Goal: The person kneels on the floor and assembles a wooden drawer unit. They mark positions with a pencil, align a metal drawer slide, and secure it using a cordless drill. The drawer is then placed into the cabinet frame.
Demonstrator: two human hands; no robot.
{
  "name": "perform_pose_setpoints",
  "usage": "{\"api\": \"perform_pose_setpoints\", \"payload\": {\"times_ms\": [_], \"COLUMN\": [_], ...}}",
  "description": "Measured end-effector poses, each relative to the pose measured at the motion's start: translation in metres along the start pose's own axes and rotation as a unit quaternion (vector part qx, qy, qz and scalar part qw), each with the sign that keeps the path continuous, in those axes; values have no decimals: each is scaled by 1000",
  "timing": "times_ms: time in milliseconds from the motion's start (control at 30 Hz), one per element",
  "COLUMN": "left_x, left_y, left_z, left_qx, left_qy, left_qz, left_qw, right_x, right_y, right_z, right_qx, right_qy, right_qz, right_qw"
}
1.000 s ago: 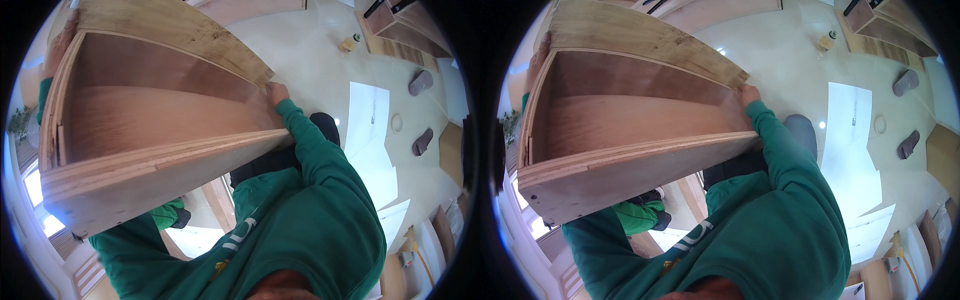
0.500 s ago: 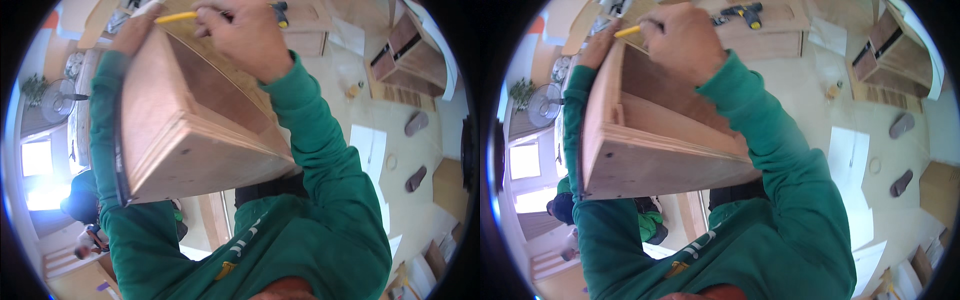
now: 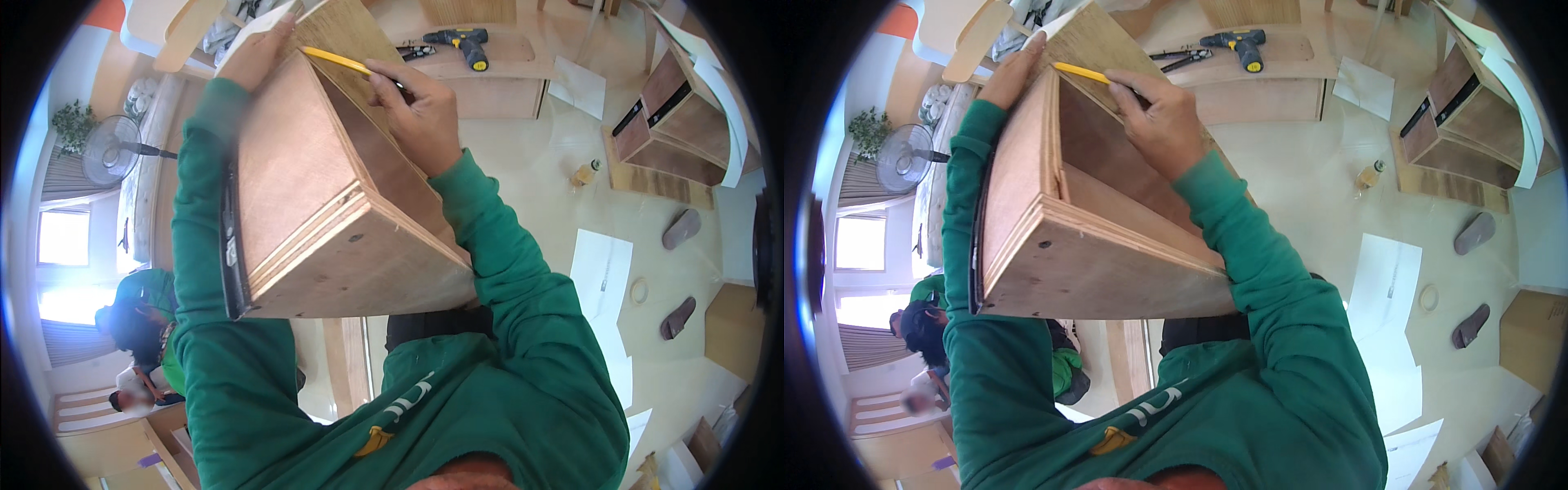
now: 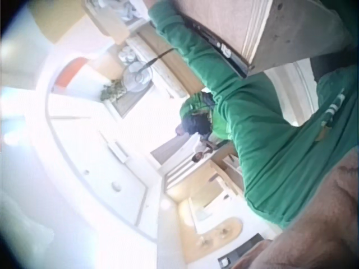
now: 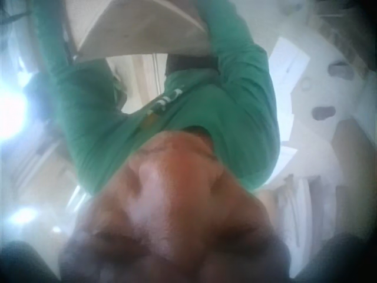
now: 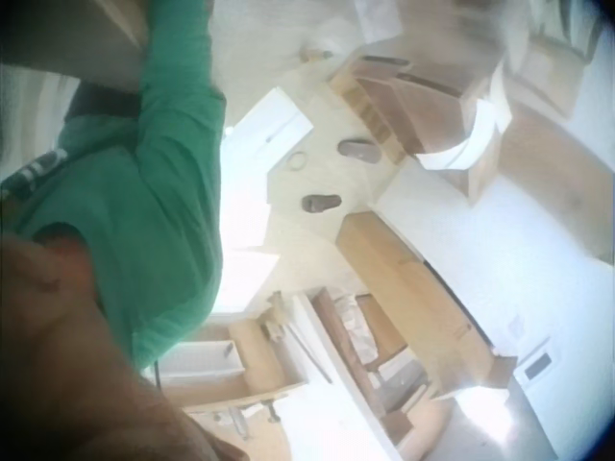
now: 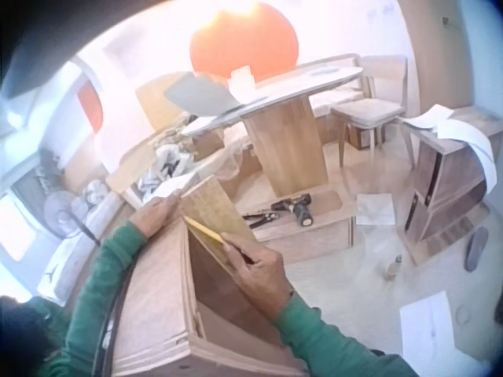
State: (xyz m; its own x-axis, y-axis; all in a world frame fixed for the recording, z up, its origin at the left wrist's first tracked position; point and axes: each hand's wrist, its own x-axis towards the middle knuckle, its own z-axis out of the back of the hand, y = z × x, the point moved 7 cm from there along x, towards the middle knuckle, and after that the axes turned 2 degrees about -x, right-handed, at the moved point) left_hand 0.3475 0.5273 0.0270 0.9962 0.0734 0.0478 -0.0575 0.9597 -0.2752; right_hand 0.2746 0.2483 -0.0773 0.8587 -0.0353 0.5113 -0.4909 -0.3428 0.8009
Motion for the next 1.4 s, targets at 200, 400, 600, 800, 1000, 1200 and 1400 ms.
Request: {"api": "perform_pose_setpoints", "payload": {"times_ms": [200, 400, 600, 800, 1000, 1200, 1400], "left_x": [10, -12, -24, -20, -27, -16, -44], "left_y": [41, 1, -18, -24, -31, -29, 15], "left_z": [16, 11, 20, 17, 4, -7, 16], "left_qx": [71, 129, 141, 62, -12, 2, -11], "left_qy": [-10, -86, -99, -52, 18, 38, -48], "left_qz": [-90, -179, -198, -108, -57, -95, -18], "left_qw": [993, 972, 965, 991, 998, 995, 999], "right_x": [-18, -122, -307, -360, -350, -374, -332], "right_y": [-27, -155, -309, -315, -164, -165, -146], "right_z": [-1, 99, 208, 238, 216, 207, 212], "right_qx": [-85, -206, -306, -248, -74, -273, -298], "right_qy": [56, 138, 128, 8, 5, -71, -169], "right_qz": [19, -152, -347, -497, -401, -243, -185], "right_qw": [995, 957, 877, 832, 913, 928, 921]}}
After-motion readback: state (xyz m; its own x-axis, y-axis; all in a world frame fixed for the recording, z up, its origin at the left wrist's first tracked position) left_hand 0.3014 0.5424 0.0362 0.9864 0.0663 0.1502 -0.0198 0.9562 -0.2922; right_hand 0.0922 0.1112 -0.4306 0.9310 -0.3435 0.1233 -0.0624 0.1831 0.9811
